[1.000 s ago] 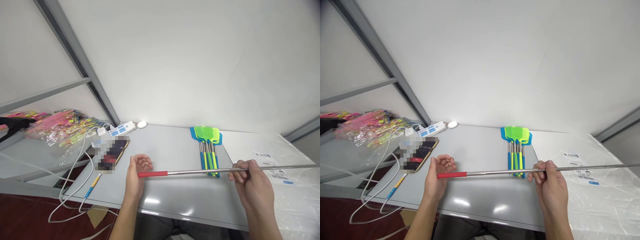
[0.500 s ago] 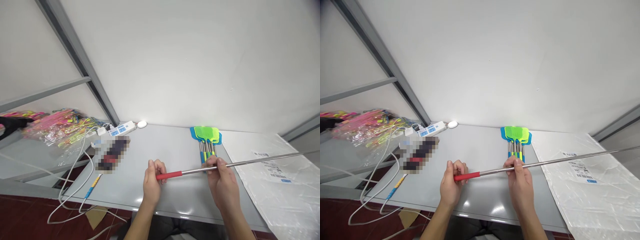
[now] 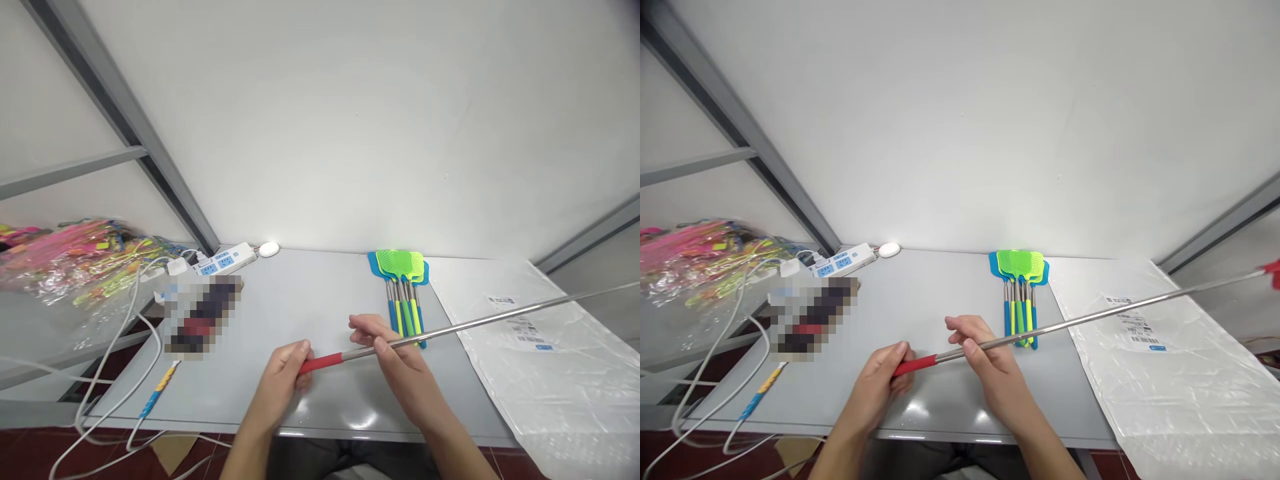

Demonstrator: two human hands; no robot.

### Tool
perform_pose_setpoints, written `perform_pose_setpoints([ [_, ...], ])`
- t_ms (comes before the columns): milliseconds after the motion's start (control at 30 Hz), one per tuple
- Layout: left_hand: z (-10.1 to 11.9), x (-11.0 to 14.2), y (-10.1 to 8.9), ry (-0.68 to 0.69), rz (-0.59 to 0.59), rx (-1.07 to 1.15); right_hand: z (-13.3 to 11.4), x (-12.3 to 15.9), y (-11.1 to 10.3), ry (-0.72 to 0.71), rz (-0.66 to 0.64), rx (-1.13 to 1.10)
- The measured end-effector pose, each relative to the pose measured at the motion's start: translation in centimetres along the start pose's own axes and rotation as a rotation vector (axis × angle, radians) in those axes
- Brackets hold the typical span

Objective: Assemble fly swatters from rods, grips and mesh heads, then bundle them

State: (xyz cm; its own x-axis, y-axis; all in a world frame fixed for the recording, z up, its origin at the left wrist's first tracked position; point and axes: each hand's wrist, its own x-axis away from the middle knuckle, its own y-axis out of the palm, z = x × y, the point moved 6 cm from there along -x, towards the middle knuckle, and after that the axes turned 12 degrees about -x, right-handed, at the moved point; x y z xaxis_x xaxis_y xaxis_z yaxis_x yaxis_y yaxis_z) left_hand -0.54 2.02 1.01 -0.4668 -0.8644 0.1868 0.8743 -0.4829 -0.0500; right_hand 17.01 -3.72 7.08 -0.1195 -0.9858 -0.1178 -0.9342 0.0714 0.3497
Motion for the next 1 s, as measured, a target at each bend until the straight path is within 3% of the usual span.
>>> perform_pose_setpoints([
  [100,0.1,0.5,-3.4,0.018,0.085,-0.187,-0.5,-0.1,-2.2,-0.026,0.127,-0.132],
  [267,0.8,1.0,-6.6,0.044,0.228,-0.285,-1.4,-0.2,-5.0,-0.080,0.351,-0.280],
  [533,0.2,2.2,-13.0,0.059,0.701,-0.121,-4.1,0.2,-11.0,-0.297,0.622,-0.611],
  [700,0.3,2.6,-13.9,0.071,0.871,0.032,-4.4,0.6,-13.8,-0.320,0.770,-0.628],
  [1000,1.0,1.6,-13.0,0.135,0.973,0.219,-3.8,-0.3,-14.4,-0.302,0.698,-0.475],
])
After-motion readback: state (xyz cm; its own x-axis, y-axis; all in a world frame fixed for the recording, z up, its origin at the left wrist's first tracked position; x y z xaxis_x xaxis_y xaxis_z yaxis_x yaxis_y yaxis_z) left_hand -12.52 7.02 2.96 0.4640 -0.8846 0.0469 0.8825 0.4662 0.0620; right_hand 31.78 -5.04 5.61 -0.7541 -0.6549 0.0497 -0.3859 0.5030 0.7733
